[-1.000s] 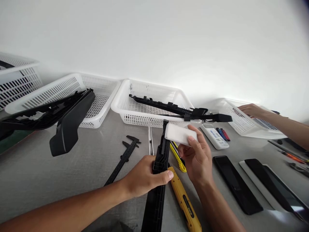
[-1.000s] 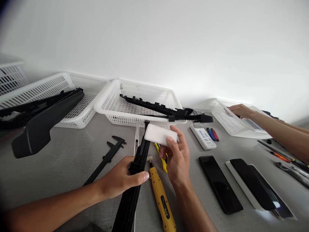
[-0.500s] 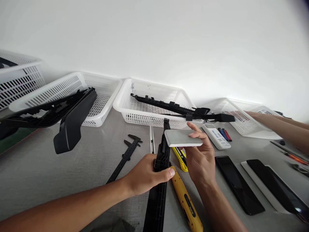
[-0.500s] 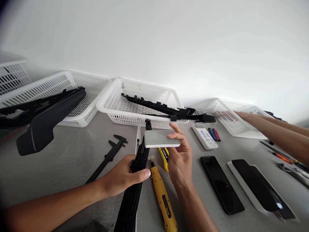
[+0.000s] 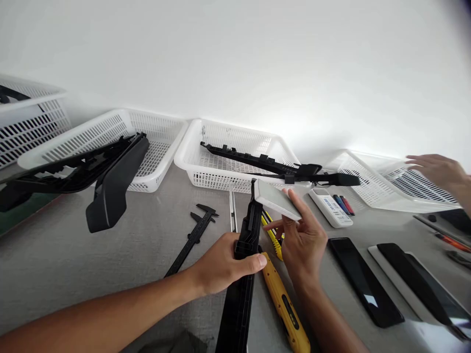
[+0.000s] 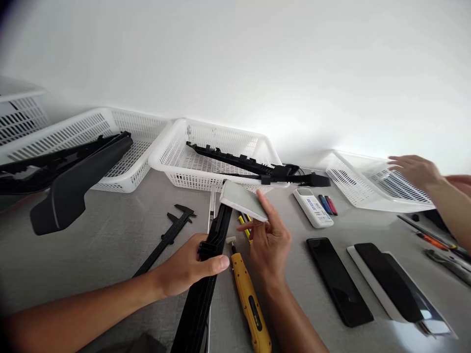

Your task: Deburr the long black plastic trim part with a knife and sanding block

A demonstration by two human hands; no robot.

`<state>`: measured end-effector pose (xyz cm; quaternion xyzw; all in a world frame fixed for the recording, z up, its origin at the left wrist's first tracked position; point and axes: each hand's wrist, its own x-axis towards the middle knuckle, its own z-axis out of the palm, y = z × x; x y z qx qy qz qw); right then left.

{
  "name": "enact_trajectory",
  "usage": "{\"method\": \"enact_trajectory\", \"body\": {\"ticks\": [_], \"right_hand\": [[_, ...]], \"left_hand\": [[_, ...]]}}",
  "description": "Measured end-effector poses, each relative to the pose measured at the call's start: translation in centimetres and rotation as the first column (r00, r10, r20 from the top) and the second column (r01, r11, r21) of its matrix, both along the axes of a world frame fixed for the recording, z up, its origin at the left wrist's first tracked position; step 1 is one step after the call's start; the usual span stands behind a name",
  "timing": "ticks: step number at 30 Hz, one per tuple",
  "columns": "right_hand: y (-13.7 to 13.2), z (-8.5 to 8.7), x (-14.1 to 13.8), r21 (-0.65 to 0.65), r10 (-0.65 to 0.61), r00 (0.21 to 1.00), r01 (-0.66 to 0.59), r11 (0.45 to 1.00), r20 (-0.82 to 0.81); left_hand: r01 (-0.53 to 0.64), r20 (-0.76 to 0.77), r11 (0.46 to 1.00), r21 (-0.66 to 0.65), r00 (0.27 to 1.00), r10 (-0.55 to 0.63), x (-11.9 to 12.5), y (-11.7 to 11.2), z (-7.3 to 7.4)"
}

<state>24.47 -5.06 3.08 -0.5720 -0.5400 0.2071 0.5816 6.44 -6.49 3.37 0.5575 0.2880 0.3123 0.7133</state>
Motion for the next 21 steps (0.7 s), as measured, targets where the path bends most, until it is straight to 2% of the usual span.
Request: {"method": "enact_trajectory", "body": {"ticks": [5,10,11,16,18,21], "right_hand": [[-0.52,-0.62,-0.17,-0.021,0.165,0.983,-0.164,0.986,0.082],[-0.12,-0.24,-0.19,0.061,0.088,0.996,-0.089,0.994,0.029],[-0.16,-0.19,-0.23,0.067,0.104,0.994,-0.105,0.992,0.026],[-0.77,-0.26,-0.29,0.0,0.384,0.913,-0.388,0.922,0.139],[-0.77,-0.2,-0.06,0.01,0.356,0.925,-0.36,0.933,0.134],[-0.6,0.01,0.28,0.051,0.198,0.977,-0.203,0.978,0.078]], "left_hand": [[-0.016,-0.005,1.0,0.017,1.0,0.016,-0.01,0.03,0.25],[-0.018,0.002,1.0,-0.015,1.0,0.018,-0.08,0.05,0.33],[-0.028,0.008,0.999,-0.022,1.0,0.029,-0.06,0.05,0.33],[-0.128,0.086,0.99,0.056,0.989,0.123,0.1,0.1,0.31],[-0.118,0.062,0.991,0.056,0.991,0.115,0.06,0.13,0.21],[-0.075,-0.011,0.997,0.032,0.997,0.075,-0.1,0.16,0.03]]}}
